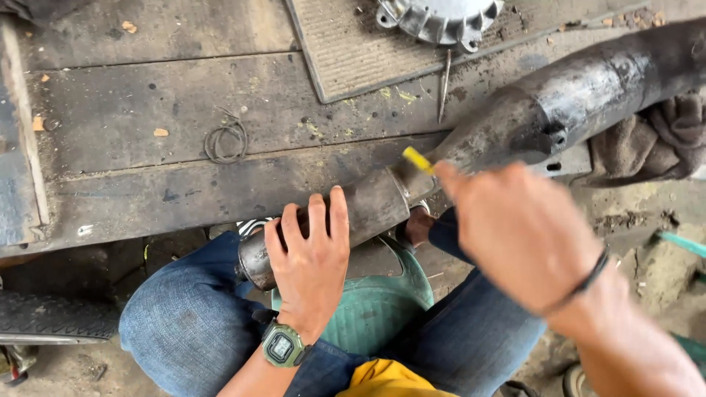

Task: The person sits on a low stool and uses a yellow brush to scrub the surface of a large, dark metal exhaust pipe. They rotate the pipe to clean different sections, focusing on the joints and seams.

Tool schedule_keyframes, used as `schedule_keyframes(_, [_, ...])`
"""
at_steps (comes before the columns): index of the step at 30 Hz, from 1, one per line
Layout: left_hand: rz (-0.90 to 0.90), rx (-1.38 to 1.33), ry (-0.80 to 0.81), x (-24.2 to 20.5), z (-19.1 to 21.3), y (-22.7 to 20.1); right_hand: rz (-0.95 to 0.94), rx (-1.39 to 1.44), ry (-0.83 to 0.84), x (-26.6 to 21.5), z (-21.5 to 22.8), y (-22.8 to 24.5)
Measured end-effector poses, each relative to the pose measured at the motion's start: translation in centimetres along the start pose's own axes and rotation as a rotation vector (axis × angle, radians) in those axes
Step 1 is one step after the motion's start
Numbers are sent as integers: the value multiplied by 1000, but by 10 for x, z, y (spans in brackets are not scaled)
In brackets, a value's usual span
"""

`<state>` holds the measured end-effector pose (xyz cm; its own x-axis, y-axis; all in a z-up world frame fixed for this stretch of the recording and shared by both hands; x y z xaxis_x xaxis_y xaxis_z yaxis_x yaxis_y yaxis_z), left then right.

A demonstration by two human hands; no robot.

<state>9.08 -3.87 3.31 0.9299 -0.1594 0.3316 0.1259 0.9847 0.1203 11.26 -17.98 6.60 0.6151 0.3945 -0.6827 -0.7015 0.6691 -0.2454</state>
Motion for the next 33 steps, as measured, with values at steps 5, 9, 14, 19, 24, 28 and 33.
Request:
schedule_keyframes(5, [-6, 4, 9, -3, -1, 0, -24, 62, -3, -5, 0, 0])
schedule_keyframes(9, [3, 8, -1, -1, 1, 0, -97, 700, -103, -1, -2, 0])
schedule_keyframes(14, [8, 5, 9, -2, -3, 0, -216, 638, -241, -4, -23, -5])
schedule_keyframes(19, [8, -19, -2, -1, -1, 0, -376, 606, -91, -16, -31, -19])
schedule_keyframes(24, [-7, -25, 0, -2, 0, 0, -132, 636, -154, -11, -13, 0])
schedule_keyframes(28, [3, -20, 0, -3, -1, 0, -202, 316, -137, -16, -16, 2])
schedule_keyframes(33, [3, -30, 23, -3, -4, 0, -270, 626, -399, -21, -22, -4])
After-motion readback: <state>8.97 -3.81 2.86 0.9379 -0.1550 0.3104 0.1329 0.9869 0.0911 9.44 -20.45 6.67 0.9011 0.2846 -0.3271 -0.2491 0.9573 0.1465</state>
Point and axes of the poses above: each hand's wrist, its own x-axis towards the middle knuckle, its own z-axis out of the back of the hand, y = z × x, the point moved 10 cm from there along x, towards the middle knuckle, and after that the axes turned 13 degrees about z, right-handed, at the moved point
